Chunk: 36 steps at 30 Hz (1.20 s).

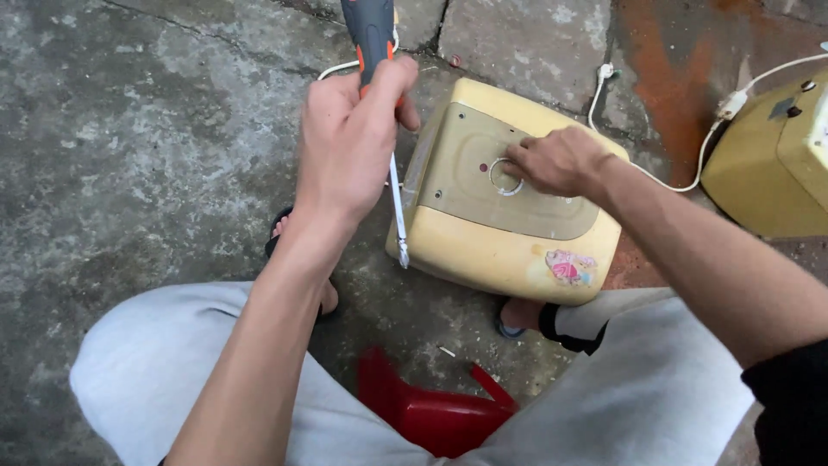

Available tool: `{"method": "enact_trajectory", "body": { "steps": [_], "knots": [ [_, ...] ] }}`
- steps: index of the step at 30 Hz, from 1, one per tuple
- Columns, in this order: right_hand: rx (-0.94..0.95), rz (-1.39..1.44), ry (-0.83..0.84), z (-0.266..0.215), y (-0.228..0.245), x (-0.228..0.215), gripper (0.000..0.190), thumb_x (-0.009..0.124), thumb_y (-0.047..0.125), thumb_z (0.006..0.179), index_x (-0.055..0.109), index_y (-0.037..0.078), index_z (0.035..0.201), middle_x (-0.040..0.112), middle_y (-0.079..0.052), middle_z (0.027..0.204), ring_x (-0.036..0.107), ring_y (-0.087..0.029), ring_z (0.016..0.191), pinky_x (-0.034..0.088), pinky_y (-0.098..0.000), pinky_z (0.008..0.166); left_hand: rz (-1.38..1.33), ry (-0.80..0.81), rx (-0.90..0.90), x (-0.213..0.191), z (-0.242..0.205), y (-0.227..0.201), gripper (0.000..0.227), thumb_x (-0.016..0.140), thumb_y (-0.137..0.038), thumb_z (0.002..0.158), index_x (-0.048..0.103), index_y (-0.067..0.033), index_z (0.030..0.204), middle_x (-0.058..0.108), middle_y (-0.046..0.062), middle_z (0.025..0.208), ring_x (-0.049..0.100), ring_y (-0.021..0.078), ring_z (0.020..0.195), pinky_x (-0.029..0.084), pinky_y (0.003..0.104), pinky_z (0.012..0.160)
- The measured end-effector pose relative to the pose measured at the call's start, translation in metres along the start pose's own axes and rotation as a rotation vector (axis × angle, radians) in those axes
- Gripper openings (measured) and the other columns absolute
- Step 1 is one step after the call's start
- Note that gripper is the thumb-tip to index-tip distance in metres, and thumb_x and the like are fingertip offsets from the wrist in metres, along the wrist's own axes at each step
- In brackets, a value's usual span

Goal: Removing mounting screws and disassembling the internal components of a water heater using a screwdriver.

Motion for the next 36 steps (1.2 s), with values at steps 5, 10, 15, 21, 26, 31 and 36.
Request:
{"method": "enact_trajectory", "body": {
  "steps": [5, 10, 15, 21, 26, 31, 36],
  "knots": [
    [-0.377, -0.504, -0.090, 0.013, -0.017, 0.006, 0.045, 0.034, 0.065, 0.101, 0.043, 0.024, 0.116, 0.060, 0.004, 0.120, 0.075, -0.021, 0.091, 0.065, -0.0372, 0.075, -0.016, 0.009, 0.068, 0.002, 0.002, -0.001, 0.044, 0.057, -0.038, 0.091, 0.067, -0.0066, 0.062, 0.048, -0.005, 0.052, 0.043, 0.0072, 0.050, 0.041, 0.022, 0.052],
    [-0.469, -0.696, -0.008, 0.034, -0.023, 0.007, 0.045, 0.019, 0.066, 0.103, 0.032, 0.026, 0.118, 0.052, 0.000, 0.111, 0.074, -0.019, 0.082, 0.070, -0.0313, 0.066, -0.006, 0.010, 0.058, 0.005, 0.002, -0.003, 0.045, 0.056, -0.039, 0.090, 0.069, -0.0066, 0.062, 0.050, -0.005, 0.051, 0.043, 0.0063, 0.049, 0.040, 0.022, 0.051],
    [-0.557, -0.651, -0.143, 0.032, -0.024, 0.013, 0.042, 0.024, 0.063, 0.104, 0.037, 0.025, 0.114, 0.053, 0.002, 0.104, 0.071, -0.016, 0.081, 0.067, -0.0302, 0.069, -0.012, 0.004, 0.037, 0.004, 0.000, 0.003, 0.047, 0.056, -0.041, 0.090, 0.069, -0.0064, 0.062, 0.047, -0.006, 0.049, 0.042, 0.0066, 0.047, 0.039, 0.022, 0.050],
    [-0.331, -0.486, 0.071, 0.017, -0.004, 0.018, 0.059, 0.014, 0.076, 0.096, 0.045, 0.029, 0.113, 0.071, 0.002, 0.092, 0.072, -0.017, 0.064, 0.063, -0.0307, 0.066, -0.108, -0.017, 0.013, -0.001, -0.003, 0.001, 0.043, 0.057, -0.038, 0.091, 0.066, -0.0056, 0.063, 0.043, -0.005, 0.054, 0.039, 0.0064, 0.052, 0.035, 0.022, 0.052],
    [0.270, 0.116, 0.094, -0.021, 0.046, -0.001, 0.068, 0.019, 0.068, 0.109, 0.067, 0.020, 0.106, 0.064, -0.006, 0.058, 0.055, -0.019, 0.045, 0.047, -0.0354, 0.046, -0.206, 0.061, 0.006, 0.003, -0.001, -0.001, 0.044, 0.055, -0.035, 0.094, 0.066, -0.0042, 0.066, 0.040, -0.005, 0.049, 0.038, 0.0063, 0.046, 0.032, 0.021, 0.050],
    [0.523, 0.463, 0.029, -0.011, 0.059, 0.012, 0.073, 0.031, 0.059, 0.112, 0.075, 0.001, 0.102, 0.074, -0.024, 0.089, 0.071, -0.041, 0.075, 0.057, -0.0509, 0.068, -0.323, 0.103, -0.110, 0.014, 0.000, -0.005, 0.041, 0.056, -0.035, 0.090, 0.064, -0.0028, 0.067, 0.041, -0.004, 0.052, 0.035, 0.0060, 0.048, 0.029, 0.023, 0.049],
    [0.569, 0.763, -0.057, -0.019, 0.045, 0.019, 0.070, 0.046, 0.060, 0.107, 0.078, 0.005, 0.079, 0.073, -0.014, 0.078, 0.068, -0.032, 0.074, 0.054, -0.0429, 0.074, -0.367, 0.127, -0.137, 0.028, 0.001, 0.000, 0.040, 0.057, -0.034, 0.091, 0.063, -0.0032, 0.066, 0.042, -0.003, 0.054, 0.036, 0.0069, 0.048, 0.029, 0.024, 0.049]
  ]
}}
Point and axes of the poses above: each hand's wrist, its own z-axis towards the middle knuckle, its own x-axis out of the palm, y = z × x, the point moved 1 cm from there along z, towards the middle knuckle
